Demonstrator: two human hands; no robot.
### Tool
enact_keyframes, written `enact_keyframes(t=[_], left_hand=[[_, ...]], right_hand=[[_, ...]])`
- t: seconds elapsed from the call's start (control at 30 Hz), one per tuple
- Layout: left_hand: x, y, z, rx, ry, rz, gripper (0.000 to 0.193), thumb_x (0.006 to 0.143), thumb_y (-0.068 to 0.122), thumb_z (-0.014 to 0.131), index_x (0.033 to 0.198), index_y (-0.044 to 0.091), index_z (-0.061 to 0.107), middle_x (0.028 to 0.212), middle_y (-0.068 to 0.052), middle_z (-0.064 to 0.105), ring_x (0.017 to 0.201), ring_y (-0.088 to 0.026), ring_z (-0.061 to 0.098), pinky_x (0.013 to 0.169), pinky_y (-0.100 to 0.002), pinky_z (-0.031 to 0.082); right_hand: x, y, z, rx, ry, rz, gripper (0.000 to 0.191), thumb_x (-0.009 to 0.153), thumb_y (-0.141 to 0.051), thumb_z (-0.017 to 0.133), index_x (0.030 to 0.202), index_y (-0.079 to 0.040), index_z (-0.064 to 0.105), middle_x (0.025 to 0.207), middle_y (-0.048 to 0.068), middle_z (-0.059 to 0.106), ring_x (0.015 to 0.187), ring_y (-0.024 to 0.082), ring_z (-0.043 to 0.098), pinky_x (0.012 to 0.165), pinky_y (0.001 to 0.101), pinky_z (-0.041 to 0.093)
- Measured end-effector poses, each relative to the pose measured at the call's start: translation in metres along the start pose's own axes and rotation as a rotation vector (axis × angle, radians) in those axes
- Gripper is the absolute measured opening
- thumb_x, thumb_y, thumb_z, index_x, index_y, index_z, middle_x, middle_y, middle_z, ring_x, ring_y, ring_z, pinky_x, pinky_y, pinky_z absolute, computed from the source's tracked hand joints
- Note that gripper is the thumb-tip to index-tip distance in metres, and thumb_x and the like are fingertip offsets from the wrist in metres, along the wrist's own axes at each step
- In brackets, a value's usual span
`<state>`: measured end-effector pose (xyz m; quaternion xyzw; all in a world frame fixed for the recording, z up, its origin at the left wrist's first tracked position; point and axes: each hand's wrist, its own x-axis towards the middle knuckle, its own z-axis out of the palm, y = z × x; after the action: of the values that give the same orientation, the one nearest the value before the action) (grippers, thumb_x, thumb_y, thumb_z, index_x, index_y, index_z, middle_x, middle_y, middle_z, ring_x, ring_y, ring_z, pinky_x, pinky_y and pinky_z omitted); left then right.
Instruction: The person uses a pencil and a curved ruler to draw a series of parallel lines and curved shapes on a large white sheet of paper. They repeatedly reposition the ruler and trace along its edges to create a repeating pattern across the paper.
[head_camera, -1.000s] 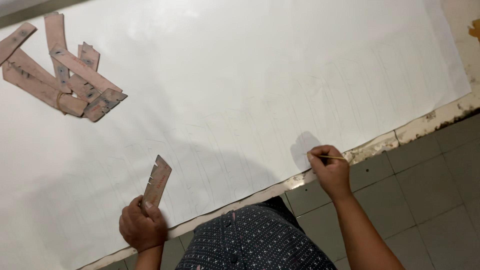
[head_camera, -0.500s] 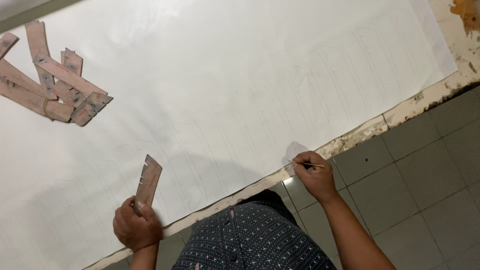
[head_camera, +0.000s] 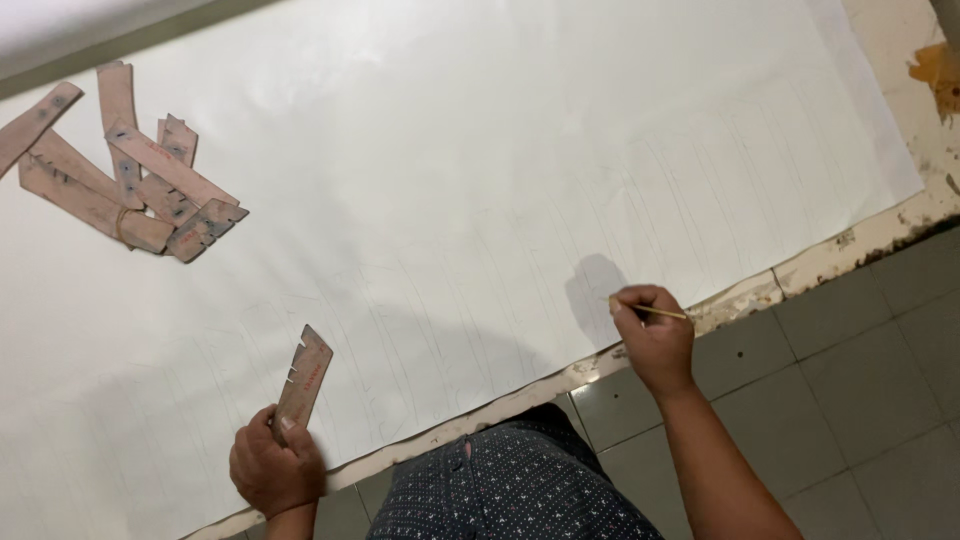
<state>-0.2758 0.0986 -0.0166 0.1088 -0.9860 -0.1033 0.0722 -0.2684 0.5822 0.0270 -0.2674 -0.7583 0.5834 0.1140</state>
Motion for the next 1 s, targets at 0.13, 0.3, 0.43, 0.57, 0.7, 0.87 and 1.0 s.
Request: enact_keyframes(t=[0.13,0.3,0.43,0.57,0.7,0.87,1.0], left_hand=[[0.005,0.006,-0.001,-0.019,0.021,0.003,0.031,0.096,0.026,0.052,0.117,0.007,0.064,0.101,-0.013,0.063,0.093,-0.033,0.060,0.087,-0.050,0.049],[0.011,0.013,-0.001,-0.032,0.006,-0.021,0.032,0.095,0.024,0.051,0.118,0.006,0.063,0.101,-0.013,0.062,0.093,-0.033,0.060,0.086,-0.049,0.049],[0.015,0.019,0.000,-0.016,0.019,-0.019,0.032,0.095,0.025,0.052,0.118,0.005,0.063,0.101,-0.013,0.062,0.094,-0.033,0.060,0.087,-0.049,0.049],[0.015,0.023,0.002,0.041,0.007,-0.024,0.031,0.099,0.027,0.051,0.120,0.006,0.062,0.103,-0.013,0.063,0.095,-0.032,0.061,0.088,-0.049,0.050],[0.015,0.025,0.002,0.018,-0.016,-0.062,0.033,0.097,0.028,0.050,0.119,0.006,0.062,0.103,-0.013,0.063,0.094,-0.032,0.061,0.088,-0.049,0.050],[0.012,0.027,0.001,0.007,-0.009,-0.077,0.033,0.096,0.028,0.051,0.119,0.007,0.064,0.105,-0.014,0.064,0.097,-0.033,0.061,0.091,-0.049,0.050],[0.008,0.027,0.002,0.029,0.004,-0.050,0.036,0.098,0.029,0.052,0.122,0.006,0.064,0.107,-0.014,0.065,0.100,-0.034,0.061,0.093,-0.051,0.049]], right_hand=[[0.082,-0.023,0.029,-0.064,-0.020,-0.187,0.010,0.097,-0.007,0.070,0.105,-0.003,0.067,0.100,0.005,0.072,0.090,0.010,0.067,0.079,0.0257,0.057],[0.148,-0.036,0.059,-0.084,-0.056,-0.225,0.009,0.096,-0.008,0.070,0.103,-0.003,0.068,0.095,0.004,0.072,0.084,0.009,0.065,0.075,0.0255,0.055],[0.160,-0.032,0.066,-0.106,-0.039,-0.220,0.009,0.095,-0.009,0.070,0.101,-0.002,0.068,0.093,0.004,0.072,0.082,0.009,0.063,0.073,0.0250,0.053],[0.162,-0.024,0.067,-0.135,-0.041,-0.225,0.008,0.095,-0.010,0.070,0.099,-0.003,0.070,0.089,0.002,0.071,0.080,0.009,0.063,0.071,0.0247,0.052],[0.166,-0.021,0.065,-0.176,-0.026,-0.221,0.007,0.095,-0.008,0.070,0.097,-0.002,0.069,0.083,0.003,0.069,0.074,0.010,0.060,0.067,0.0260,0.051],[0.163,-0.024,0.062,-0.058,-0.052,-0.248,0.005,0.095,-0.007,0.071,0.099,-0.003,0.070,0.090,0.002,0.072,0.080,0.008,0.064,0.072,0.0250,0.054],[0.155,-0.018,0.033,0.065,-0.034,-0.154,0.007,0.094,-0.006,0.071,0.100,-0.003,0.068,0.093,0.004,0.072,0.082,0.009,0.066,0.072,0.0249,0.056]])
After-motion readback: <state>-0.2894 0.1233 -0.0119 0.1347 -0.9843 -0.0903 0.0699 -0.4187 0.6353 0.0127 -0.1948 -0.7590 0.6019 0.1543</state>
